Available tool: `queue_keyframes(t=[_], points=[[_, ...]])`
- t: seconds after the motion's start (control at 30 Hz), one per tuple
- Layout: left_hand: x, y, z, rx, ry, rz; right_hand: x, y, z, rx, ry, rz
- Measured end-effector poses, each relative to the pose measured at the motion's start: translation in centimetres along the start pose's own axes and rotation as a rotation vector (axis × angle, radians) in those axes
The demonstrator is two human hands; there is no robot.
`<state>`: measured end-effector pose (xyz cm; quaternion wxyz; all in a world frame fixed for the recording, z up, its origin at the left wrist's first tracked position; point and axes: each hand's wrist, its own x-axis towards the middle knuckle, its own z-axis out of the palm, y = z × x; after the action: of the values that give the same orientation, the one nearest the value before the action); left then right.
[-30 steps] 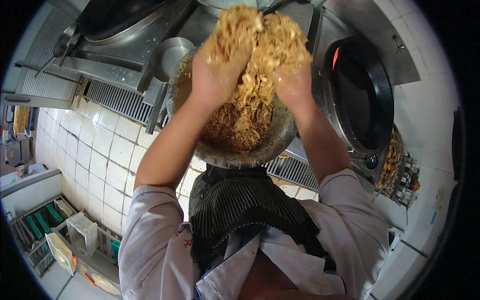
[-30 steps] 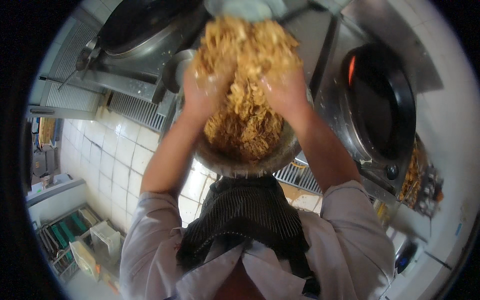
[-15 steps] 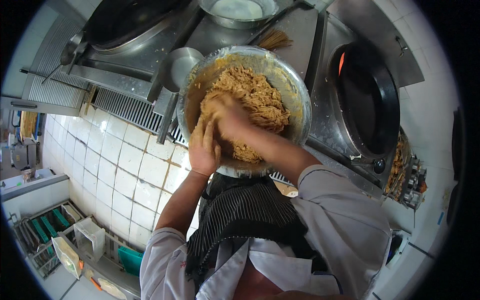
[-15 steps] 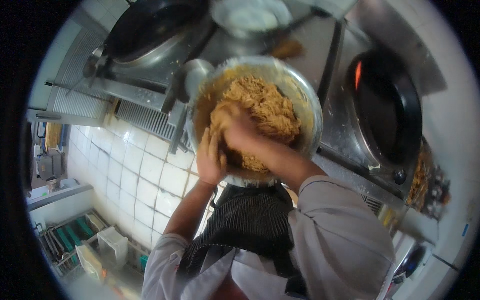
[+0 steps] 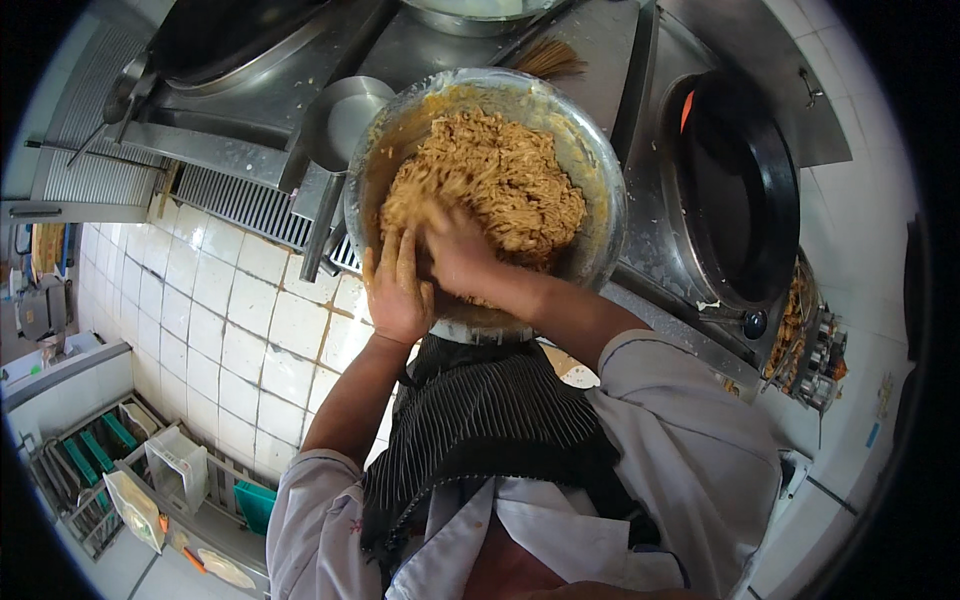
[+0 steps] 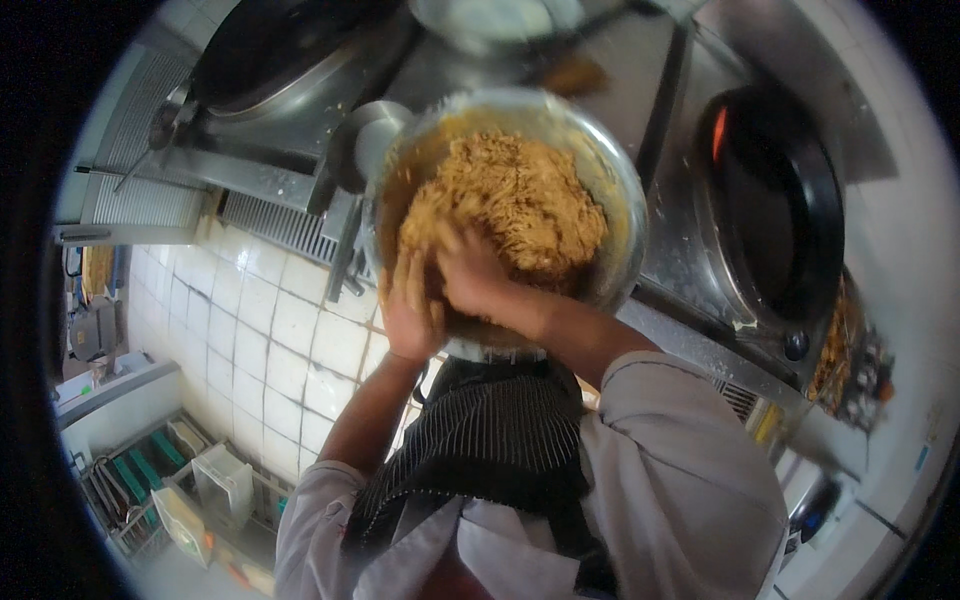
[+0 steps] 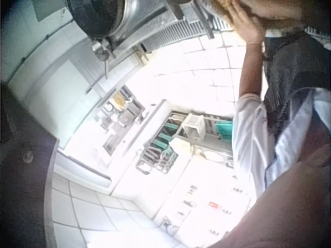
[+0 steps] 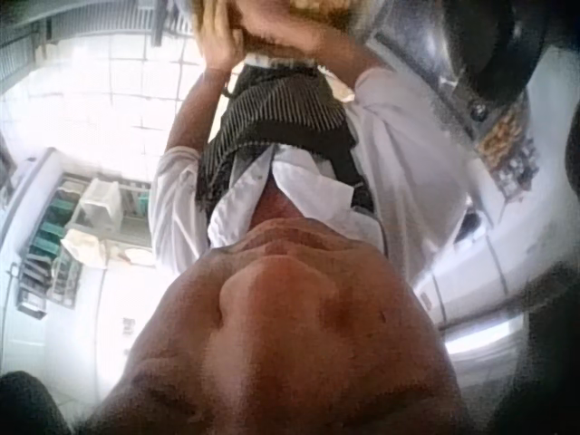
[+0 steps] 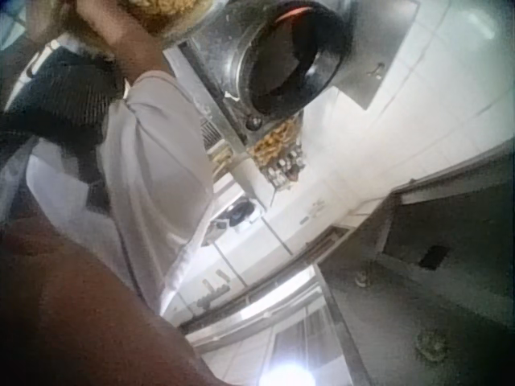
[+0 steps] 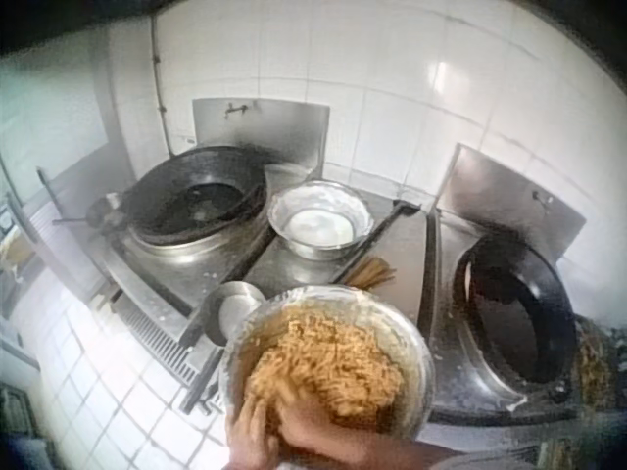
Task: The person scoops fried food from a wok, adds a dark sauce to a bowl of shredded meat, and mixes the contents by hand. They then wash their hands and arrange fried pieces on a tray.
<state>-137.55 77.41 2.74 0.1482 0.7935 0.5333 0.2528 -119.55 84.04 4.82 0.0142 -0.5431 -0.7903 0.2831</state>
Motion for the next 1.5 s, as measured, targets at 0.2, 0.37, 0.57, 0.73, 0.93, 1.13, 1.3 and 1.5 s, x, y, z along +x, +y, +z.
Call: queue_keyframes(t=[0.2, 0.37, 0.57, 0.73, 0.93, 1.13, 1.3, 1.5], points=[[0.3, 0.0, -0.1, 0.053, -0.079, -0.065, -1.0, 7.5, -2.7, -0.158, 0.127, 0.235], [0.4, -0.2, 0.9, 0.14, -0.092, -0.018, -0.9, 1.4, 5.1, -0.004, 0.076, 0.094], [3.2, 3.8, -2.7, 0.328, -0.375, -0.147, -6.8, 9.0, -3.9, -0.306, -0.181, 0.069], [6.9, 9.8, -8.7, -0.141, -0.241, -0.17, -6.4, 8.7, -16.3, 0.135, 0.329, -0.08], [2.4, 13.5, -6.5, -0.089, -0.29, -0.193, -5.2, 4.8, -14.6, 0.071, 0.328, -0.149], [-16.6, 7.4, -9.1, -0.84, 0.502, -0.718, -4.1, 5.8, -11.5, 0.687, 0.192, -0.131], [-33.6, 7.5, -10.0, -1.747, 0.983, -1.0, -9.4, -7.8, -6.8, 1.222, -0.17, -0.119], [-55.1, 11.9, -11.9, -1.96, 1.564, -0.505, -18.7, -23.4, 8.4, 1.202, -0.731, -0.035]])
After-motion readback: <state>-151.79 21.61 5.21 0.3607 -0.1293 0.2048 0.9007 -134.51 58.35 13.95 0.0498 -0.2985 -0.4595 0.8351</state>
